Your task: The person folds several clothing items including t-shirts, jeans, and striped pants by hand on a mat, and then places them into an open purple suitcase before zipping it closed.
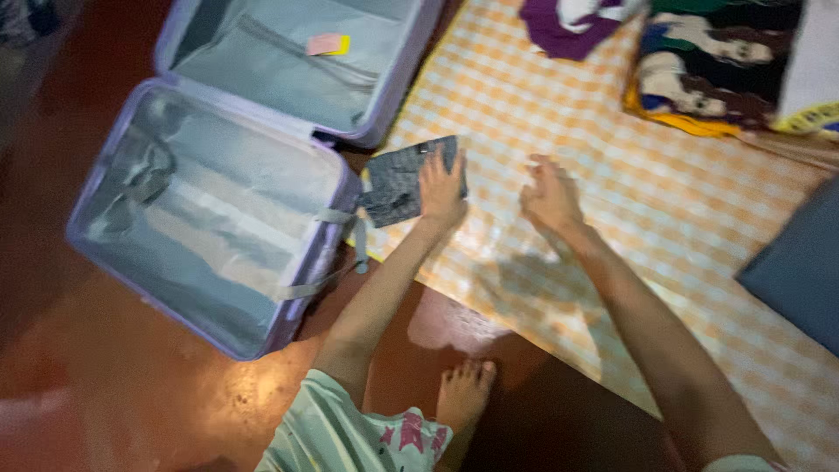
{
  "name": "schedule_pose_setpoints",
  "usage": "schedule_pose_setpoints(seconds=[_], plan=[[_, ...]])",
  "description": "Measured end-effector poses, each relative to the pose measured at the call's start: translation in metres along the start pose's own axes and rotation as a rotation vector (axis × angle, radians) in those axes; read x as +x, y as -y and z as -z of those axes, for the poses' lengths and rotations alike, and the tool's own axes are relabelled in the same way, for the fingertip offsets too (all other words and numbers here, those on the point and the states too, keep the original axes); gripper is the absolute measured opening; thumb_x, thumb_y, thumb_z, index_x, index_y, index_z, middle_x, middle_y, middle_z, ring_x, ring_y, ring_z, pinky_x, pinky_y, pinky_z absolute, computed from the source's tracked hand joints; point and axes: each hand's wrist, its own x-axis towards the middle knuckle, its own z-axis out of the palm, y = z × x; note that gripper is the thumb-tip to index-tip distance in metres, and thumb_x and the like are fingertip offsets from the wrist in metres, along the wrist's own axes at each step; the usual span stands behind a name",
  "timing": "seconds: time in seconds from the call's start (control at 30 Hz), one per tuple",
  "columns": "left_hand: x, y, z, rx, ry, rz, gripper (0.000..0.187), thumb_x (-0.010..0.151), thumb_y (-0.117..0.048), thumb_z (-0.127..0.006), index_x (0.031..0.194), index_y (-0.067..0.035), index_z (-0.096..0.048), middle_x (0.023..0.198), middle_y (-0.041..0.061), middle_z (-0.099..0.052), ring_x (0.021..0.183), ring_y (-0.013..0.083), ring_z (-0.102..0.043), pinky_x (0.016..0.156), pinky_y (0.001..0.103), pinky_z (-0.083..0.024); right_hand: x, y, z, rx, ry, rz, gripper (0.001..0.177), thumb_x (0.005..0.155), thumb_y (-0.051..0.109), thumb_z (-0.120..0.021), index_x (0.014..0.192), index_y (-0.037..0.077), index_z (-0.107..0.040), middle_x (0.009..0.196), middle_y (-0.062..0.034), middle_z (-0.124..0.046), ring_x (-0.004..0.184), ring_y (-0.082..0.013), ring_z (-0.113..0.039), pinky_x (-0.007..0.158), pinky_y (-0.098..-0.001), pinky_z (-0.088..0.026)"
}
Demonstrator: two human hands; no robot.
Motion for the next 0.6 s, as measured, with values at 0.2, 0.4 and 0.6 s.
schedule_pose_setpoints(seconds=[0.2,0.4,0.6], plan=[[-0.014,0.111,-0.001,-0.222,0.185,0.05,0.126,0.053,-0.037,-0.097,0.151,-0.005,-0.024,0.145,0.018,-0.048,0.138,0.0375,-0.041,0.114,0.058,-0.031,0.05,-0.007,-0.153,0.196,0.051,-0.157,0.065,0.091,0.026,-0.073,0.144,0.002,-0.044,0.124,-0.0197,-0.064,0.112,-0.0318,-0.066,0.095,-0.0414,-0.053],[-0.027,0.111,-0.037,-0.171,0.009,-0.438,0.052,0.076,-0.004,-0.073,0.125,-0.019,-0.067,0.125,0.001,-0.07,0.12,0.0264,-0.063,0.107,0.041,-0.049,0.083,0.011,-0.159,0.954,0.121,-0.686,0.056,0.093,0.039,-0.072,0.13,0.0,-0.054,0.115,-0.0178,-0.069,0.097,-0.0279,-0.069,0.08,-0.0409,-0.059],[-0.023,0.069,0.02,-0.206,-0.215,-0.845,0.029,0.082,-0.015,-0.074,0.109,-0.021,-0.068,0.107,0.001,-0.063,0.111,0.0254,-0.061,0.101,0.043,-0.047,0.068,0.025,-0.084,1.065,0.231,-0.68,0.033,0.088,0.019,-0.073,0.117,0.004,-0.067,0.105,-0.0129,-0.074,0.087,-0.0249,-0.075,0.078,-0.0415,-0.062]])
